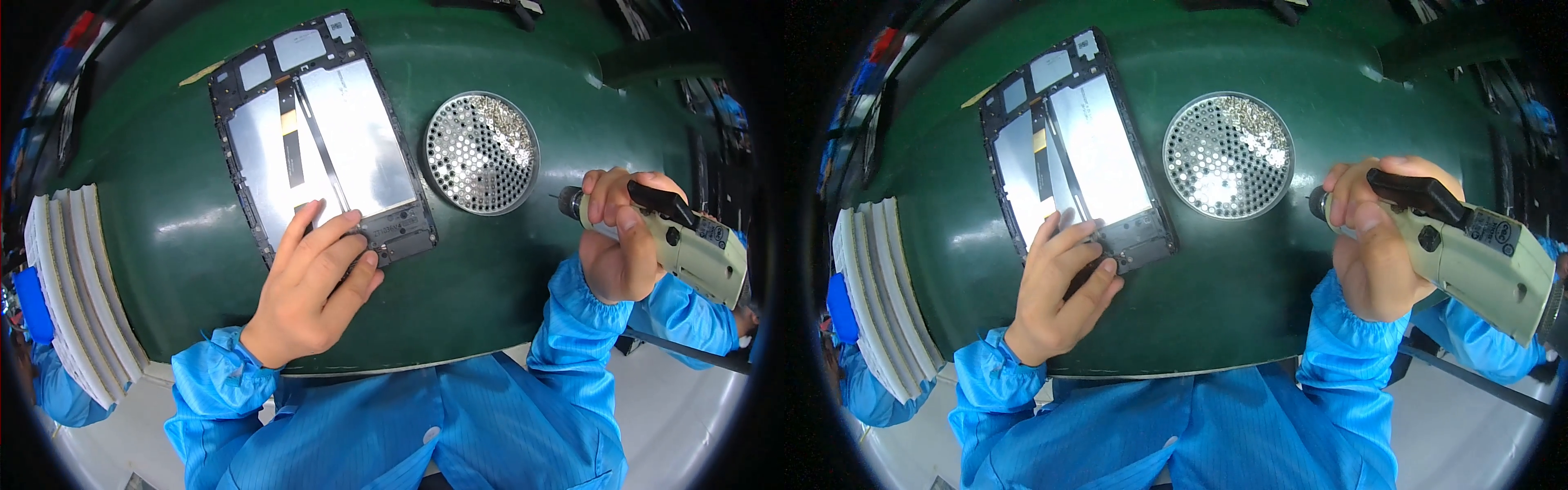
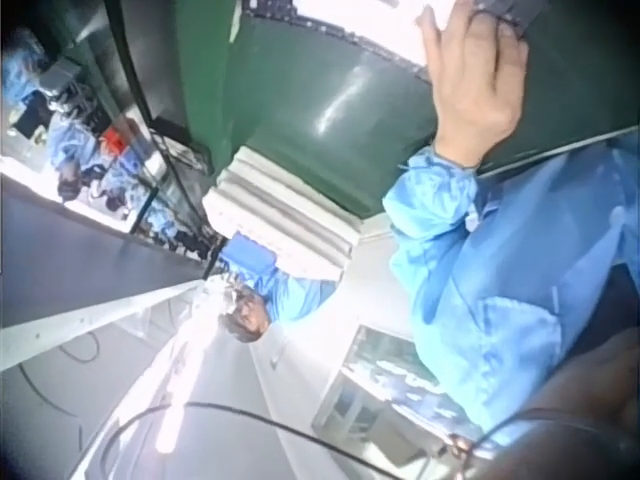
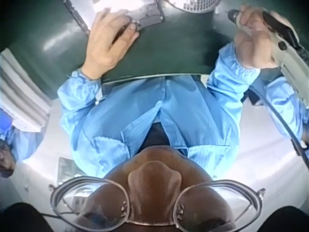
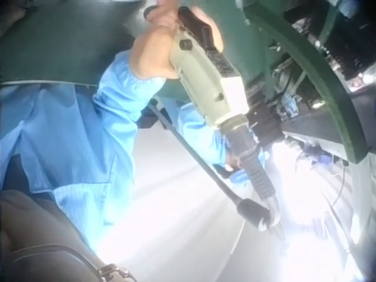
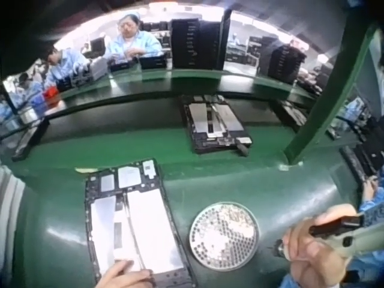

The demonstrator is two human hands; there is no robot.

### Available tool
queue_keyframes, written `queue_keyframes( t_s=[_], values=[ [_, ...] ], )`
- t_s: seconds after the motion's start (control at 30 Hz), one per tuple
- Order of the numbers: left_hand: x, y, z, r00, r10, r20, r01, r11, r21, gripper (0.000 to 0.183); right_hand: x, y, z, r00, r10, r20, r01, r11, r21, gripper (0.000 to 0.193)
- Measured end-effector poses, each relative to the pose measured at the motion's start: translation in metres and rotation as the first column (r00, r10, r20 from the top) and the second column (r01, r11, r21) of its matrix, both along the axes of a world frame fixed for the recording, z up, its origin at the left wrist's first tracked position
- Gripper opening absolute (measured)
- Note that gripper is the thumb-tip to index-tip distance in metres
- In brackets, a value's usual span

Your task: The person assembles tablet frames on an assembly line by taking frames from a conveyor, aligning ribbon cables and components by hand, driving screws into the frames using an electric screwdriver, and returning the assembled units back to the conveyor.

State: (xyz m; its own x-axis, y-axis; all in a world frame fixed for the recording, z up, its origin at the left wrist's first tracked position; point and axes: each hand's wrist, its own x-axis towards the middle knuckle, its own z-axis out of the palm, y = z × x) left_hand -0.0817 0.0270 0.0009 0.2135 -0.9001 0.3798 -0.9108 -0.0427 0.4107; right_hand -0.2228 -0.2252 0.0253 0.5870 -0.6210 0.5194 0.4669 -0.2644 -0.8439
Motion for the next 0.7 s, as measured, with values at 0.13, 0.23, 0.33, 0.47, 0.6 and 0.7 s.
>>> queue_keyframes(
  t_s=[0.13,0.23,0.33,0.47,0.6,0.7],
  values=[
    [-0.005,0.006,0.007,0.998,0.038,0.050,-0.042,0.995,0.089,0.026,-0.003,-0.003,0.005,0.996,-0.091,0.009,0.091,0.996,0.019,0.036],
    [0.003,0.016,0.008,0.993,0.062,0.102,-0.075,0.989,0.129,0.031,0.001,0.003,0.006,0.975,-0.218,-0.038,0.219,0.975,0.026,0.037],
    [0.023,0.008,0.009,0.978,0.149,0.147,-0.166,0.980,0.113,0.032,0.002,0.003,0.009,0.915,-0.313,-0.254,0.323,0.946,-0.002,0.051],
    [0.105,-0.026,-0.004,0.902,0.297,0.313,-0.303,0.953,-0.030,0.028,-0.003,-0.011,0.005,0.964,-0.175,-0.201,0.206,0.968,0.146,0.047],
    [0.175,-0.039,-0.002,0.769,0.478,0.425,-0.479,0.871,-0.113,0.027,-0.006,-0.018,0.009,0.948,-0.177,-0.263,0.198,0.979,0.055,0.043],
    [0.169,-0.074,0.002,0.764,0.484,0.427,-0.484,0.867,-0.117,0.035,-0.007,-0.016,0.009,0.912,-0.259,-0.318,0.282,0.959,0.027,0.043]
  ],
)
